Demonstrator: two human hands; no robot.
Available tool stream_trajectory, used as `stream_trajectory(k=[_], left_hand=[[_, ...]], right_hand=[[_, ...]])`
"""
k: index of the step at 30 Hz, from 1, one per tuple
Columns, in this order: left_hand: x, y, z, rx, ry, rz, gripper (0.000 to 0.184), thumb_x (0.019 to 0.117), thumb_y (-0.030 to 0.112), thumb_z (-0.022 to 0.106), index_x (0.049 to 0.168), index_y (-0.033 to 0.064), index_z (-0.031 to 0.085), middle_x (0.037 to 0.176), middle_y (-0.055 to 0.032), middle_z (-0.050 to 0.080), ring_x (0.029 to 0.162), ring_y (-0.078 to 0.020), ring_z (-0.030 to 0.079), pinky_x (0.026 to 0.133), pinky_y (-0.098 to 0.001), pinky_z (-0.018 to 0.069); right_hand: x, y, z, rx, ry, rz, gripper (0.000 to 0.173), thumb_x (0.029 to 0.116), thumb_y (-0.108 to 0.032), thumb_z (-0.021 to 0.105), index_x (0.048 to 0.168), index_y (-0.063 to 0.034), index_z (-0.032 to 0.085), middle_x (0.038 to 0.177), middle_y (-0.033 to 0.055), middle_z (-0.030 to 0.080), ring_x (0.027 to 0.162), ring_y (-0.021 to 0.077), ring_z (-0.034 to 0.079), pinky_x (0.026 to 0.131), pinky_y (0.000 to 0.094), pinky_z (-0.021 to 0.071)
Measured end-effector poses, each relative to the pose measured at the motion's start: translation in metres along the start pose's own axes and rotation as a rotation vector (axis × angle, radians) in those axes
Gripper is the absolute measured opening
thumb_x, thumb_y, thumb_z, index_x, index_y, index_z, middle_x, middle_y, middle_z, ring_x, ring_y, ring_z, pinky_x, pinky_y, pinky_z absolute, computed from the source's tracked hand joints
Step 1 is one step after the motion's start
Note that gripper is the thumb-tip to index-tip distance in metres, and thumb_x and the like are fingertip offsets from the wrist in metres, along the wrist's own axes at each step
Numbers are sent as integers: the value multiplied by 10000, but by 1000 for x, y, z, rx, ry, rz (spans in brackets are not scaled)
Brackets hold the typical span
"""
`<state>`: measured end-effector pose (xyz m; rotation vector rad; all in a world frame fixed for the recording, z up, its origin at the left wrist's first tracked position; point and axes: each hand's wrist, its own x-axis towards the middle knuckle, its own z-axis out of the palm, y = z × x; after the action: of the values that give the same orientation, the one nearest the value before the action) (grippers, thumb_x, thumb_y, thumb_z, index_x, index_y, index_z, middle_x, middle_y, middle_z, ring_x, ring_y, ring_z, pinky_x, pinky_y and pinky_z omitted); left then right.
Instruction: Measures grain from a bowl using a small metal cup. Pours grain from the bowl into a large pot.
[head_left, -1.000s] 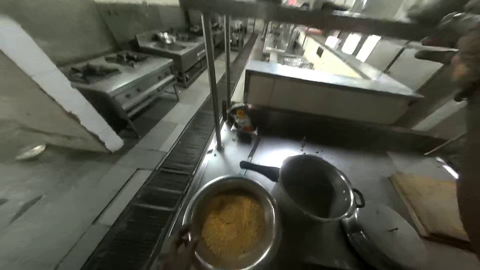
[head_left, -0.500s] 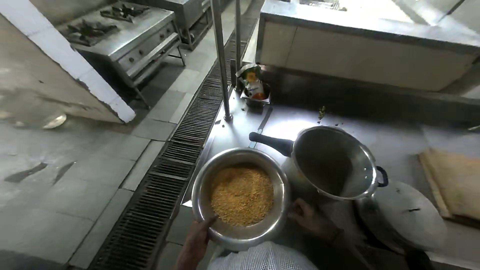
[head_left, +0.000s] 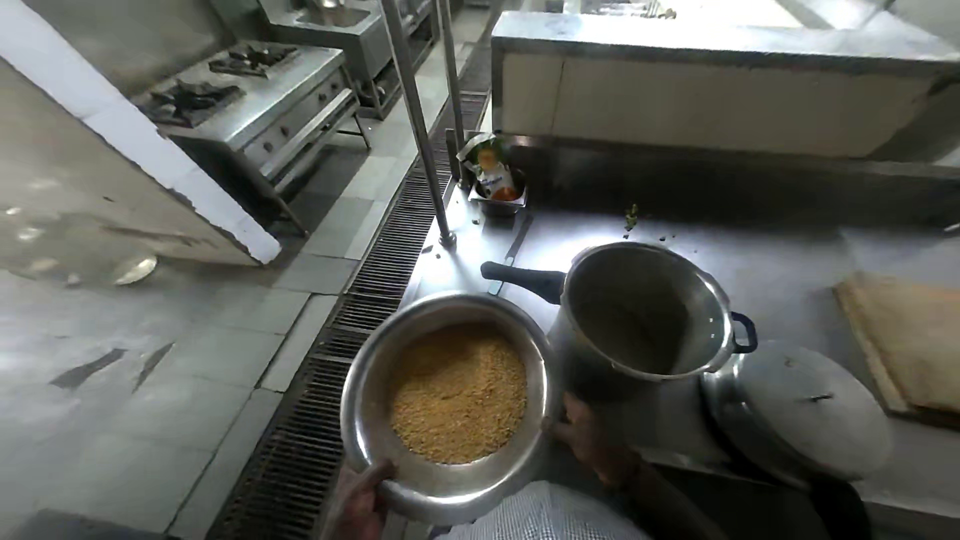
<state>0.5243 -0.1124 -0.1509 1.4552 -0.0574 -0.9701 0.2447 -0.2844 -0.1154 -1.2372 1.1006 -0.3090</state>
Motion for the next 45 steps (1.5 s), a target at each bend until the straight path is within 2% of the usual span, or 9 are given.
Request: stream_trajectory(k=[11, 16, 20, 25, 30, 34, 38, 41, 45], left_hand=[[-81, 57, 73, -84, -33, 262, 505, 718, -36, 610, 1195, 42, 464, 812, -10, 678, 661, -95, 694, 584, -288, 618], [-98, 61, 121, -64, -125, 294, 547, 707, -28, 627, 1224, 33, 461, 875, -34, 689, 722, -113, 711, 611, -300, 624], [-102, 68, 147, 11, -169, 307, 639, 684, -21, 645, 1285, 20, 433, 921, -59, 682, 750, -123, 712, 624, -304, 625], [-90, 85, 178, 90, -247, 332, 645, 665, -36, 662, 1269, 9, 442, 899, -34, 665, 732, -96, 695, 622, -269, 611], [-49, 95, 204, 57, -359, 293, 579, 684, -65, 645, 1231, 13, 472, 869, -32, 665, 710, -99, 687, 611, -267, 609], [-13, 105, 233, 22, -405, 239, 510, 707, -80, 611, 1201, -7, 509, 868, -78, 679, 711, -135, 698, 602, -291, 610], [20, 116, 261, 58, -409, 190, 443, 802, -125, 573, 1226, -8, 522, 920, -125, 666, 731, -181, 692, 590, -331, 602], [38, 121, 275, 68, -449, 201, 457, 788, -128, 586, 1221, 8, 535, 922, -114, 667, 726, -170, 689, 577, -321, 596], [49, 126, 287, 82, -502, 300, 446, 766, -113, 589, 1186, 32, 550, 916, -53, 665, 749, -107, 679, 609, -272, 589]], right_hand=[[-62, -66, -51, 74, 167, -228, 485, 935, -156, 718, 1370, -64, 527, 1023, 58, 698, 885, 116, 696, 783, 282, 598], [-84, -68, -89, 206, 269, -280, 548, 932, -61, 695, 1442, -76, 493, 1066, 73, 688, 916, 125, 687, 798, 277, 589], [-88, -59, -109, 289, 333, -271, 404, 937, -7, 663, 1325, -50, 560, 970, 75, 689, 825, 123, 688, 713, 265, 592], [-80, -51, -120, 399, 418, -287, 367, 949, 49, 596, 1303, -33, 550, 969, 79, 662, 802, 126, 671, 697, 277, 592], [-61, -59, -123, 438, 516, -255, 540, 950, 31, 611, 1460, -84, 475, 1173, 110, 665, 980, 174, 683, 813, 341, 602], [-37, -71, -123, 448, 599, -230, 545, 977, -41, 622, 1488, -104, 445, 1130, 107, 669, 887, 173, 684, 723, 327, 596], [-22, -76, -121, 168, 694, -140, 485, 1039, -258, 601, 1470, -81, 467, 1137, 114, 666, 929, 172, 671, 795, 354, 579], [-21, -67, -112, -289, 793, -64, 404, 1041, -354, 578, 1272, -25, 615, 999, 136, 681, 868, 225, 672, 788, 437, 569], [-38, -66, -93, -706, 582, -135, 359, 1000, -275, 609, 1219, -3, 693, 1198, 173, 698, 1158, 306, 644, 1054, 461, 479]])
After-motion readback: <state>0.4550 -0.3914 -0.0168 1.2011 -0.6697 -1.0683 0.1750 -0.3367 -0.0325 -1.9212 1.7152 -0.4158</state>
